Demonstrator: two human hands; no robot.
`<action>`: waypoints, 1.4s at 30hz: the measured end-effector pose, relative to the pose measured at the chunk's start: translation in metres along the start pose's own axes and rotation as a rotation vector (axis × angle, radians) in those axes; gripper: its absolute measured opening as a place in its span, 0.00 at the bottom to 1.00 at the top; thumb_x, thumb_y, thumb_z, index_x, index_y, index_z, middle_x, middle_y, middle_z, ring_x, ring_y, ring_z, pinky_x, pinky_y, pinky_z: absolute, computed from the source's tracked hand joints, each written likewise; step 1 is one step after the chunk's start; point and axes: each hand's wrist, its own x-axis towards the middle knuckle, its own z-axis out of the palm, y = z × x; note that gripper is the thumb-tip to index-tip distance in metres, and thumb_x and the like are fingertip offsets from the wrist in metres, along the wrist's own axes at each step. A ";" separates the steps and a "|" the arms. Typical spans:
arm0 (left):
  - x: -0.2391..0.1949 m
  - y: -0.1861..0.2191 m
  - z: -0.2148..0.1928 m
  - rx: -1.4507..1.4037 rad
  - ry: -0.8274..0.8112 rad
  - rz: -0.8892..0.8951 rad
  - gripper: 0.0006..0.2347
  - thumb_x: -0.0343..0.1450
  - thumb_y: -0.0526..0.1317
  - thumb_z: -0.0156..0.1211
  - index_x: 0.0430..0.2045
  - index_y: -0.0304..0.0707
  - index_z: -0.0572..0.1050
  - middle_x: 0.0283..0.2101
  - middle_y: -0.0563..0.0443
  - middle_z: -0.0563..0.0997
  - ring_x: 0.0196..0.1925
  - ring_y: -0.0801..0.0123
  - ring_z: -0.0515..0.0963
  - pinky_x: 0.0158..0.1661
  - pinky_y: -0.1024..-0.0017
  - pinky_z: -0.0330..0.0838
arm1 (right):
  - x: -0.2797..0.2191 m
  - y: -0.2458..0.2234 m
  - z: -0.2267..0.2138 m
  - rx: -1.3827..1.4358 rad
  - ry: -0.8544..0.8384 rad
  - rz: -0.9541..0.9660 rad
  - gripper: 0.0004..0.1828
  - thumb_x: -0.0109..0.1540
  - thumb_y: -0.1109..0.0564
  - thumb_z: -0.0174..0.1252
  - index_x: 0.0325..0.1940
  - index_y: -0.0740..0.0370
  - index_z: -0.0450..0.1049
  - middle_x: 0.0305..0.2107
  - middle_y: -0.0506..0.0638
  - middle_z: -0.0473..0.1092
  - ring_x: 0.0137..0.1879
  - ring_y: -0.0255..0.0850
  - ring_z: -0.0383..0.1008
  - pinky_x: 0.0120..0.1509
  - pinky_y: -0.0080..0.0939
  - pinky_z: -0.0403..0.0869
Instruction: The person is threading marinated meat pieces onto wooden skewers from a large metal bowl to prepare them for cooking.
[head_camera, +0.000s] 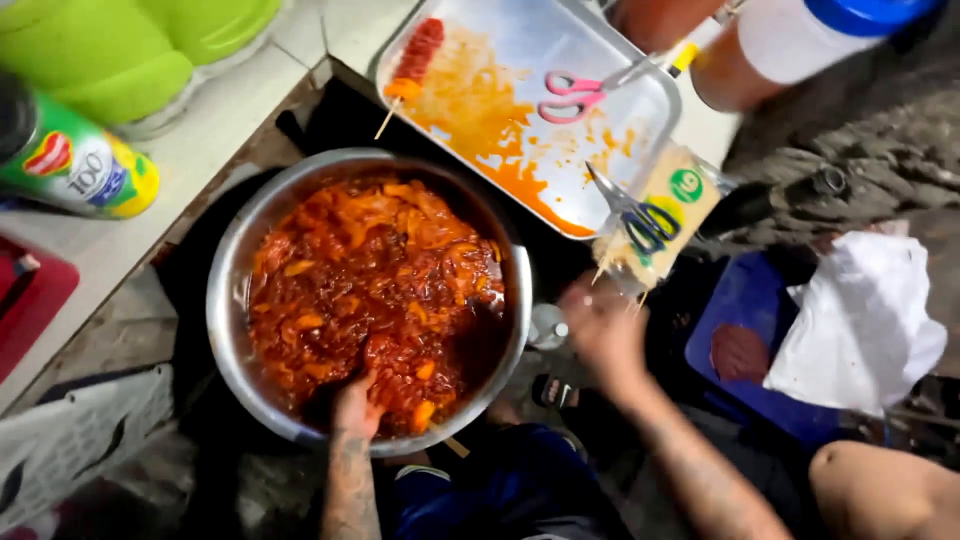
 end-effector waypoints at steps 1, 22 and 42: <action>0.009 -0.001 -0.006 0.008 -0.001 0.003 0.10 0.70 0.32 0.60 0.44 0.41 0.80 0.48 0.47 0.84 0.50 0.59 0.82 0.49 0.54 0.77 | 0.027 0.040 -0.006 0.003 0.006 0.005 0.09 0.66 0.51 0.54 0.40 0.55 0.78 0.36 0.49 0.77 0.43 0.45 0.77 0.48 0.48 0.71; -0.046 0.063 0.000 0.471 0.233 0.555 0.08 0.61 0.36 0.74 0.32 0.38 0.86 0.33 0.38 0.83 0.38 0.56 0.83 0.42 0.61 0.78 | -0.088 -0.046 0.086 0.628 -0.532 0.721 0.06 0.52 0.59 0.67 0.22 0.60 0.77 0.20 0.49 0.72 0.30 0.39 0.72 0.30 0.39 0.72; -0.066 0.084 -0.054 0.213 -0.162 -0.028 0.10 0.65 0.39 0.69 0.29 0.32 0.75 0.22 0.45 0.76 0.17 0.67 0.76 0.16 0.82 0.64 | -0.161 -0.062 0.205 1.548 -1.318 1.029 0.40 0.33 0.45 0.83 0.37 0.67 0.69 0.29 0.57 0.66 0.30 0.46 0.72 0.26 0.30 0.71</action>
